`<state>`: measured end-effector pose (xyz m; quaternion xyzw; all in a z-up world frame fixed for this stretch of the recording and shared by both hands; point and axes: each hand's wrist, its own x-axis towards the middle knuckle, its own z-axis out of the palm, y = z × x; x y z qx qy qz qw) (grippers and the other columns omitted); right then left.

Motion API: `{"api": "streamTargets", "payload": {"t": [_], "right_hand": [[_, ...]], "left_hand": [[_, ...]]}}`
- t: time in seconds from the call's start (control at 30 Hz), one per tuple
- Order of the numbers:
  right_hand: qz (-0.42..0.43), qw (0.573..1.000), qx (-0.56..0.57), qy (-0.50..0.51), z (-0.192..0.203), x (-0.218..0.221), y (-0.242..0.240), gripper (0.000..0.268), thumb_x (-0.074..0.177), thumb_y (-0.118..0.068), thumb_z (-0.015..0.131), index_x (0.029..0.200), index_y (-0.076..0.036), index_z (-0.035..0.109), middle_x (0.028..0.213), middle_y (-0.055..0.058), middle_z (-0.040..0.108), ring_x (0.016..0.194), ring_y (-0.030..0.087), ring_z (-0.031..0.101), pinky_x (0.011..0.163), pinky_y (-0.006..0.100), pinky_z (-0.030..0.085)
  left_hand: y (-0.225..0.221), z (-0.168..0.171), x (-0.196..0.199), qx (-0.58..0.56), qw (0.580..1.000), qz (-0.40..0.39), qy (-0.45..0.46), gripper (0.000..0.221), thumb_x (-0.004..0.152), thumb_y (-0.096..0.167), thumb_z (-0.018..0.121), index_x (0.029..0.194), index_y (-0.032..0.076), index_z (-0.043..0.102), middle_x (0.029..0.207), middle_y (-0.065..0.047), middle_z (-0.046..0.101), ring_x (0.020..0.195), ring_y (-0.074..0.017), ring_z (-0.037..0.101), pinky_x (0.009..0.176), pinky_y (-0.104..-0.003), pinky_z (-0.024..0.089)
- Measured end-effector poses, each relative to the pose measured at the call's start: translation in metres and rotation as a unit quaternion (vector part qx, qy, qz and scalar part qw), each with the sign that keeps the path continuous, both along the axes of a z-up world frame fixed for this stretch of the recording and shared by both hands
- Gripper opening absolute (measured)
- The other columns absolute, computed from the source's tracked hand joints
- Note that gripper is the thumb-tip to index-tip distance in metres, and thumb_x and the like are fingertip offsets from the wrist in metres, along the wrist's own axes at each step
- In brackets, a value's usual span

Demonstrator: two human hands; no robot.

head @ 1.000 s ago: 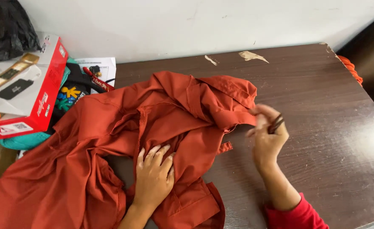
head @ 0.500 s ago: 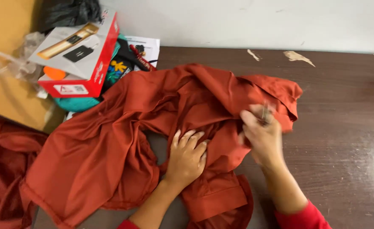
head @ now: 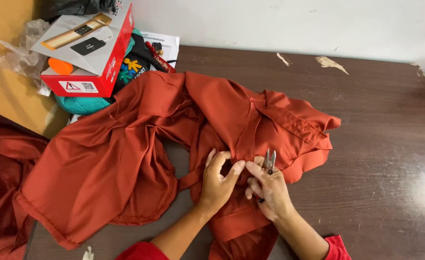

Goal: Trimming loose threads from a red garment using thread snips

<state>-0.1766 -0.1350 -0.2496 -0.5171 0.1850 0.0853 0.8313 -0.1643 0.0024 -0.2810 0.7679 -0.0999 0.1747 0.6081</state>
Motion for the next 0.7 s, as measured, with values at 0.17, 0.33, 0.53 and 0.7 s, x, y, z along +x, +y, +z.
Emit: {"api": "streamTargets", "payload": {"t": [0.17,0.33,0.53,0.7], "right_hand": [[-0.007,0.996,-0.085,-0.023,0.001,-0.002,0.003,0.013,0.092,-0.013,0.074,0.094,-0.004,0.065,0.048,-0.004,0.040,0.036,0.007,0.029,0.033,0.031,0.043],[-0.020,0.992,-0.106,-0.068,-0.002,-0.004,0.002,0.023,0.096,-0.016,0.065,0.114,-0.002,0.068,0.054,-0.005,0.022,0.041,0.007,0.025,0.033,0.029,0.044],[-0.092,0.993,-0.046,-0.061,0.014,0.005,-0.005,0.038,0.101,-0.017,0.051,0.137,-0.003,0.055,0.100,0.026,0.076,0.037,0.006,0.020,0.033,0.027,0.045],[-0.088,0.991,-0.078,-0.063,0.014,0.006,-0.004,0.036,0.100,-0.018,0.056,0.129,0.002,0.062,0.086,0.025,0.074,0.037,0.004,0.025,0.031,0.026,0.048]], "left_hand": [[0.002,-0.007,0.002,-0.023,1.000,0.015,-0.011,0.015,0.094,0.024,0.067,0.092,0.011,0.062,0.086,0.001,0.068,0.089,-0.0253,0.060,0.112,-0.048,0.039],[0.008,-0.004,0.002,-0.101,0.993,-0.027,0.057,0.023,0.104,0.029,0.052,0.099,0.009,0.060,0.091,-0.002,0.060,0.082,-0.0161,0.057,0.080,-0.033,0.049],[0.016,-0.019,0.017,-0.276,0.952,0.023,0.131,0.019,0.107,0.026,0.052,0.090,0.017,0.051,0.082,0.008,0.041,0.077,-0.0060,0.036,0.073,-0.025,0.035],[0.021,-0.022,0.016,-0.265,0.950,0.005,0.164,0.018,0.108,0.022,0.051,0.094,0.012,0.055,0.082,0.006,0.043,0.078,-0.0070,0.040,0.079,-0.025,0.039]]}}
